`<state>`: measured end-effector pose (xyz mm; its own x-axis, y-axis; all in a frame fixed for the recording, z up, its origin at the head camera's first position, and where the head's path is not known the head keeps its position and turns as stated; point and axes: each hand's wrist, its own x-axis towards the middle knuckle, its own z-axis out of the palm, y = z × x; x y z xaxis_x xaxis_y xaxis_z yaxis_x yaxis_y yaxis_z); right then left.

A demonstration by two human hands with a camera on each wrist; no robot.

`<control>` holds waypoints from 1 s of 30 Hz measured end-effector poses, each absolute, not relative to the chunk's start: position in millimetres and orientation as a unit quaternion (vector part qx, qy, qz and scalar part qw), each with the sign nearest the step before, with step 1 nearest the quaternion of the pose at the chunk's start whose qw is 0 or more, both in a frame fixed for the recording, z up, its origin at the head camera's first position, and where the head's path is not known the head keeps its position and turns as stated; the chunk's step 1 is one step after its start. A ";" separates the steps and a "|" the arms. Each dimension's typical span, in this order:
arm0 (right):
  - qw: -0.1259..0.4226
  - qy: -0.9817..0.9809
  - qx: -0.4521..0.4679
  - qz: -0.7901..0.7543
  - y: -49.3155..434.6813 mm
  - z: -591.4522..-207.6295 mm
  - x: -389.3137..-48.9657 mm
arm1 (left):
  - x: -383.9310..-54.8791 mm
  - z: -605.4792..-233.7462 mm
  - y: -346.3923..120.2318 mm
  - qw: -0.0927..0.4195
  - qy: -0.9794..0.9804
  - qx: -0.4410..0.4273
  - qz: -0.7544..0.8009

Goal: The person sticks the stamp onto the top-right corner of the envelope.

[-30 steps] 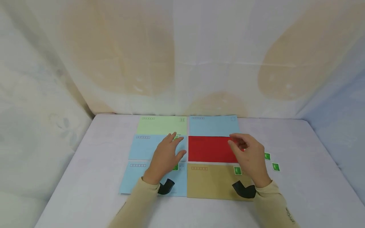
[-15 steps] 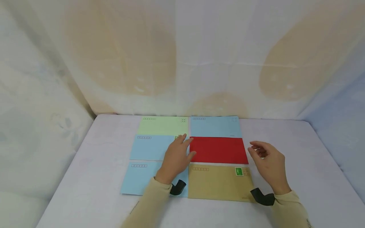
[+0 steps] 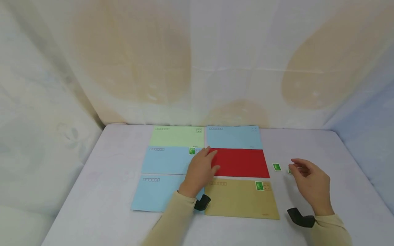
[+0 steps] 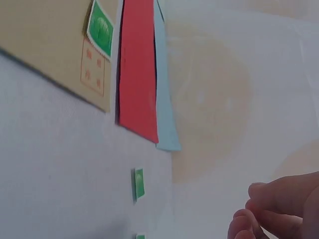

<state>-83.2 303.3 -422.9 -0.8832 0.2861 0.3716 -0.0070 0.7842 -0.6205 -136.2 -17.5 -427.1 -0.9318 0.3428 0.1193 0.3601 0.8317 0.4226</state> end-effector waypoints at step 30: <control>-0.027 -0.950 -0.190 0.247 361.6 -439.3 -79.8 | -138.2 -440.0 -3.5 0.009 -0.967 -0.217 -0.132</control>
